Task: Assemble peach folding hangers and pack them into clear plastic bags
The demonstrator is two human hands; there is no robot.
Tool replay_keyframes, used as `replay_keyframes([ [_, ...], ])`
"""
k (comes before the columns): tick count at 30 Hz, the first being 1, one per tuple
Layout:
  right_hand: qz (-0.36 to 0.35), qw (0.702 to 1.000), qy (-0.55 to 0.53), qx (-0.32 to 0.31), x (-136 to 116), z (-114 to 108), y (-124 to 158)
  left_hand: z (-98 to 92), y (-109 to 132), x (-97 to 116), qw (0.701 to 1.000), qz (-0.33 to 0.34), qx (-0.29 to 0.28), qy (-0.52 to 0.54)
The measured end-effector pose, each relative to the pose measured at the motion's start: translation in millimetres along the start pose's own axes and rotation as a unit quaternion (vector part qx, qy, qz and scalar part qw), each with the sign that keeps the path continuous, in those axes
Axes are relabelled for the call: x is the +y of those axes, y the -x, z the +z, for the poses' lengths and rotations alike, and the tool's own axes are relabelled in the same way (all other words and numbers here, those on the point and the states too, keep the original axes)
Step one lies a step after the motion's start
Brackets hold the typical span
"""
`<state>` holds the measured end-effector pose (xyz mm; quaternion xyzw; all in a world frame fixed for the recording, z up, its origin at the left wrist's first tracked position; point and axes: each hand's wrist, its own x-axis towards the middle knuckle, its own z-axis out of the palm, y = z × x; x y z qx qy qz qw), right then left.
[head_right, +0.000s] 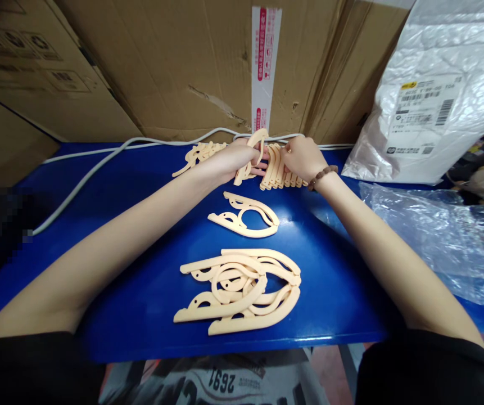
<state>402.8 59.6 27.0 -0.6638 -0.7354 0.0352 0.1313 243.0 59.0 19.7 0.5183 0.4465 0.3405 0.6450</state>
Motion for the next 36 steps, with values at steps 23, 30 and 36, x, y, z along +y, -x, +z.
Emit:
replay_keyframes([
  [23, -0.146, 0.965, -0.169, 0.134, -40, -44, 26, -50.8, 53, 40, 0.976, 0.166, 0.100, -0.094],
  [30, -0.158, 0.985, 0.028, 0.066, -38, -47, 30, -46.3, 52, 18, 0.851, 0.314, 0.163, -0.388],
  [36, -0.146, 0.930, -0.335, -0.050, -31, -46, 22, -46.7, 35, -9, 0.813, 0.308, 0.198, -0.452],
])
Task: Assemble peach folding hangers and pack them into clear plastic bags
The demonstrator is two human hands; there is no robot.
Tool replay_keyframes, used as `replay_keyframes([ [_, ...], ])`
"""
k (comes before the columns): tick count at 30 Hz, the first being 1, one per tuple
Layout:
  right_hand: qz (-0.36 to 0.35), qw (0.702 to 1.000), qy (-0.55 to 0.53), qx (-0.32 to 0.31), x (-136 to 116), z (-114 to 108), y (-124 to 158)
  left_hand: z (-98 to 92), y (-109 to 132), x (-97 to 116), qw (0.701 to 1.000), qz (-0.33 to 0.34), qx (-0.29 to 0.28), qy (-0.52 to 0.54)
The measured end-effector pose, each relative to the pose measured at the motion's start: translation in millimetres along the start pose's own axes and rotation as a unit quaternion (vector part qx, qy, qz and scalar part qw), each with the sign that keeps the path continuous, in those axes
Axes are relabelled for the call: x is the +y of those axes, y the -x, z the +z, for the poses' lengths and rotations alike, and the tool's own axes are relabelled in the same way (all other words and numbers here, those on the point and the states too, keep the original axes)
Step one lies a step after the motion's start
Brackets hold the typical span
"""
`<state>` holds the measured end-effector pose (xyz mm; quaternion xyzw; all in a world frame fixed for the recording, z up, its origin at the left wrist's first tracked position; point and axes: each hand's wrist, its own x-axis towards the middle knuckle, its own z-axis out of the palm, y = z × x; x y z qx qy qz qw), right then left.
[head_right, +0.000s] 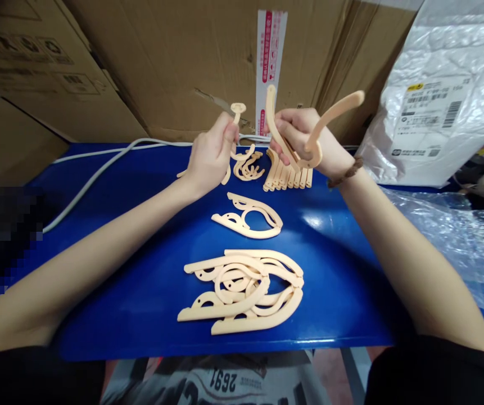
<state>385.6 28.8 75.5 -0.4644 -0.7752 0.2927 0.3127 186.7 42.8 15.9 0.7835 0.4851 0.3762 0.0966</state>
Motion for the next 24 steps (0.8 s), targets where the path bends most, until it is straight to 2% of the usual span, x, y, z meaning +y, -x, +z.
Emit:
replay_keyframes([
  [2, 0.018, 0.994, -0.105, 0.028, 5, -2, -3, 6.4, -6, -6, 0.997, -0.045, -0.065, 0.020],
  [5, 0.039, 0.987, -0.139, 0.066, 10, -3, -6, 13.0, -15, -14, 0.985, -0.088, -0.146, 0.010],
  [8, 0.037, 0.982, -0.154, 0.100, 10, -1, -7, 16.2, -17, -20, 0.987, -0.094, -0.130, -0.023],
  [10, 0.036, 0.975, -0.175, 0.130, 9, 2, -9, 16.3, -16, -20, 0.990, -0.104, -0.090, -0.042],
  [12, 0.034, 0.964, -0.196, 0.174, 7, 4, -11, 13.7, -14, -16, 0.992, -0.115, -0.051, -0.010],
  [13, 0.031, 0.958, -0.205, 0.200, 7, 5, -11, 11.2, -12, -13, 0.989, -0.129, -0.057, 0.045],
  [14, 0.023, 0.950, -0.211, 0.230, 7, 5, -12, 7.7, -10, -8, 0.977, -0.146, -0.089, 0.126],
  [15, 0.013, 0.941, -0.217, 0.258, 8, 4, -12, 3.3, -9, -3, 0.951, -0.167, -0.137, 0.221],
  [17, -0.020, 0.928, -0.212, 0.305, 10, 1, -11, -7.1, -7, 6, 0.868, -0.199, -0.241, 0.387],
  [18, -0.038, 0.928, -0.194, 0.317, 10, -2, -10, -12.4, -6, 11, 0.837, -0.213, -0.251, 0.437],
  [19, -0.055, 0.934, -0.155, 0.317, 11, -4, -8, -17.4, -6, 14, 0.818, -0.226, -0.237, 0.472],
  [21, -0.079, 0.956, 0.018, 0.283, 10, -7, -4, -25.3, -7, 19, 0.804, -0.256, -0.172, 0.509],
  [22, -0.082, 0.955, 0.121, 0.259, 9, -7, -2, -28.0, -7, 21, 0.798, -0.269, -0.146, 0.519],
  [24, -0.080, 0.926, 0.306, 0.203, 5, -4, 2, -31.2, -7, 24, 0.786, -0.293, -0.130, 0.528],
])
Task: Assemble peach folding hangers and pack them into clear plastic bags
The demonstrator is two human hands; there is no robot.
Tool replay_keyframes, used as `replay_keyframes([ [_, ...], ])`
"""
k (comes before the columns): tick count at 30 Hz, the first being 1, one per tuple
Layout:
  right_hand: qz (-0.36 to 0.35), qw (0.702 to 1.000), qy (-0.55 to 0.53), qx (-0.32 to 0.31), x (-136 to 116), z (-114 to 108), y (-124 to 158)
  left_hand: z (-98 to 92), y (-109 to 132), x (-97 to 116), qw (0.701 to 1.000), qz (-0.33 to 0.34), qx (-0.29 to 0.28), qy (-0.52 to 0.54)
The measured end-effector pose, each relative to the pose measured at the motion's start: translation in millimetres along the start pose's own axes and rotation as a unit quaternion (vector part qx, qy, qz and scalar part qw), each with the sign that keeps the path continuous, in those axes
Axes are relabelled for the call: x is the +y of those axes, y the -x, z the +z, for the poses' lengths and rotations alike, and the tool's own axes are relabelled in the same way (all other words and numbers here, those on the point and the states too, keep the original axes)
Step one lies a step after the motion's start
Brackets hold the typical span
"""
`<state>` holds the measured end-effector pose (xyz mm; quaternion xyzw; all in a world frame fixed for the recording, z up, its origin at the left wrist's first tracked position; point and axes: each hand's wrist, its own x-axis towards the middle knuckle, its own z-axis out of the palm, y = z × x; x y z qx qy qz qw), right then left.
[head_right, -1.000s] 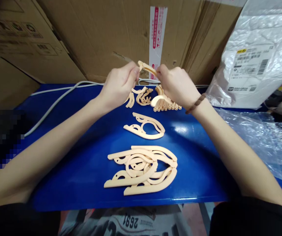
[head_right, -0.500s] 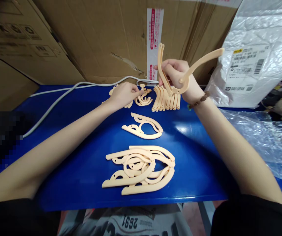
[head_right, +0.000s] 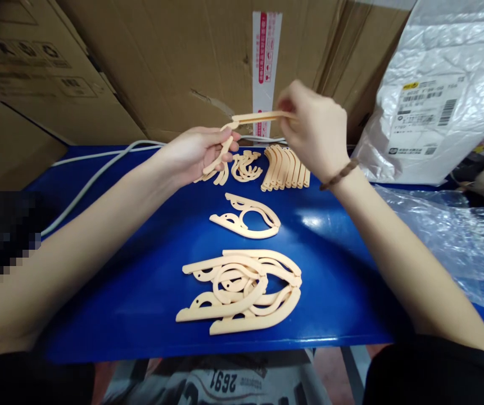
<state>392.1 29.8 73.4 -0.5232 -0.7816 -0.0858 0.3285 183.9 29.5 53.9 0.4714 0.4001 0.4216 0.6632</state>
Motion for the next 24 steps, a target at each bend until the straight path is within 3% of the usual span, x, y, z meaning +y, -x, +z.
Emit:
replay_keyframes([
  [4, -0.098, 0.972, 0.192, -0.089, -14, 12, 9, 3.5, 4, 0, 0.999, -0.038, -0.028, 0.002],
  [7, -0.103, 0.962, 0.226, -0.112, -20, 24, 14, 5.5, 5, -4, 0.998, -0.023, -0.060, -0.030],
  [11, -0.009, 0.985, 0.086, -0.150, -20, 28, 14, 10.8, 8, -18, 0.988, 0.048, -0.023, -0.147],
  [15, 0.038, 0.979, -0.066, -0.190, -9, 20, 5, 8.8, 10, -28, 0.941, 0.161, -0.022, -0.295],
  [17, 0.077, 0.980, -0.108, -0.149, 1, 14, -1, -2.3, 6, -23, 0.935, 0.153, 0.007, -0.320],
  [20, 0.088, 0.986, -0.119, -0.075, 13, 2, -8, -30.9, -5, -7, 0.914, 0.108, 0.117, -0.372],
  [24, 0.061, 0.997, -0.037, -0.042, 17, -13, -9, -70.3, -16, 8, 0.905, 0.062, 0.137, -0.397],
])
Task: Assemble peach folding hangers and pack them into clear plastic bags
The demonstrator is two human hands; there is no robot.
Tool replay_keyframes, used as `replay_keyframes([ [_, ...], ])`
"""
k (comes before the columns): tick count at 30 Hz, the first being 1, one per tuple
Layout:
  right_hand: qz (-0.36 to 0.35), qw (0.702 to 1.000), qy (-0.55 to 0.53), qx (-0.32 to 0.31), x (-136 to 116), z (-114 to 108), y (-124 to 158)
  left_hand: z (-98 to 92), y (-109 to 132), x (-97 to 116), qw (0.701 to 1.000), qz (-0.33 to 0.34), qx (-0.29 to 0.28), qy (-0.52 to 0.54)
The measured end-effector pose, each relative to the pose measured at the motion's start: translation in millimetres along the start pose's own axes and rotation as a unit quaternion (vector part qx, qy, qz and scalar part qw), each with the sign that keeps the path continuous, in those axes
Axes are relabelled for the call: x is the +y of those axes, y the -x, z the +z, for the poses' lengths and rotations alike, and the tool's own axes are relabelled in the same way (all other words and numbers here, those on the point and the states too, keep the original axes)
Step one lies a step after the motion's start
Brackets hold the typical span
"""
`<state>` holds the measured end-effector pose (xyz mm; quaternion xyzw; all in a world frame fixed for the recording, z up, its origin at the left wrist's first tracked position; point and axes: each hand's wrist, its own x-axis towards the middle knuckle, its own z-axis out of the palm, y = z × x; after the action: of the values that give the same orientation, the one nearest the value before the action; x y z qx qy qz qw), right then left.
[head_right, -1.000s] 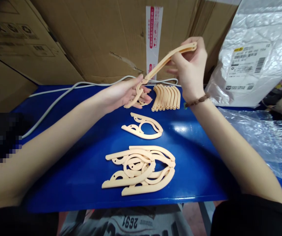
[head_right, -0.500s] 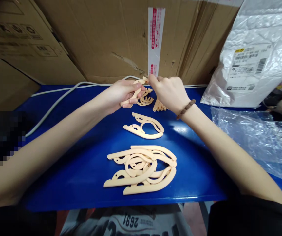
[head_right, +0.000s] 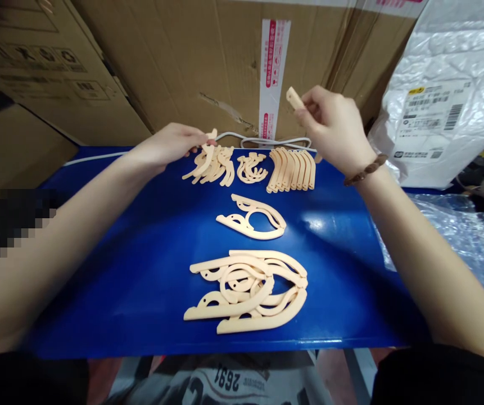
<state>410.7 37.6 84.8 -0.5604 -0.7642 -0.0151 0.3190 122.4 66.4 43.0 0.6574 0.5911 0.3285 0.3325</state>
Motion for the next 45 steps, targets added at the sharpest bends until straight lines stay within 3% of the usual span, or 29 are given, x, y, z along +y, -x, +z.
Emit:
replay_keyframes([
  [6, -0.072, 0.971, 0.222, -0.047, 16, 12, 22, -7.8, -15, -32, 0.999, -0.028, 0.022, -0.034],
  [13, -0.167, 0.945, 0.245, -0.141, 44, 30, 49, -4.2, -21, -53, 0.993, -0.012, 0.014, -0.119],
  [18, -0.169, 0.956, 0.174, -0.164, 53, 35, 57, -1.5, -10, -40, 0.980, 0.018, 0.061, -0.191],
  [20, -0.160, 0.962, 0.142, -0.169, 55, 37, 57, 1.3, -2, -28, 0.978, 0.069, 0.016, -0.196],
  [22, -0.150, 0.966, 0.123, -0.168, 55, 38, 57, 4.6, 9, -16, 0.971, 0.132, -0.092, -0.175],
  [25, -0.124, 0.972, 0.122, -0.160, 56, 40, 56, 10.7, 27, -2, 0.925, 0.215, -0.253, -0.183],
  [27, -0.112, 0.974, 0.122, -0.155, 56, 40, 56, 15.8, 38, 5, 0.895, 0.239, -0.315, -0.206],
  [30, -0.115, 0.975, 0.116, -0.148, 55, 40, 57, 24.1, 48, 10, 0.879, 0.243, -0.332, -0.241],
  [36, -0.125, 0.975, 0.110, -0.148, 54, 39, 57, 35.1, 45, 4, 0.892, 0.234, -0.294, -0.252],
  [41, -0.110, 0.978, 0.094, -0.147, 51, 36, 56, 35.7, 38, 0, 0.894, 0.204, -0.327, -0.228],
  [45, -0.099, 0.988, 0.008, -0.120, 24, 28, 60, 32.5, 39, 10, 0.901, 0.174, -0.362, -0.166],
])
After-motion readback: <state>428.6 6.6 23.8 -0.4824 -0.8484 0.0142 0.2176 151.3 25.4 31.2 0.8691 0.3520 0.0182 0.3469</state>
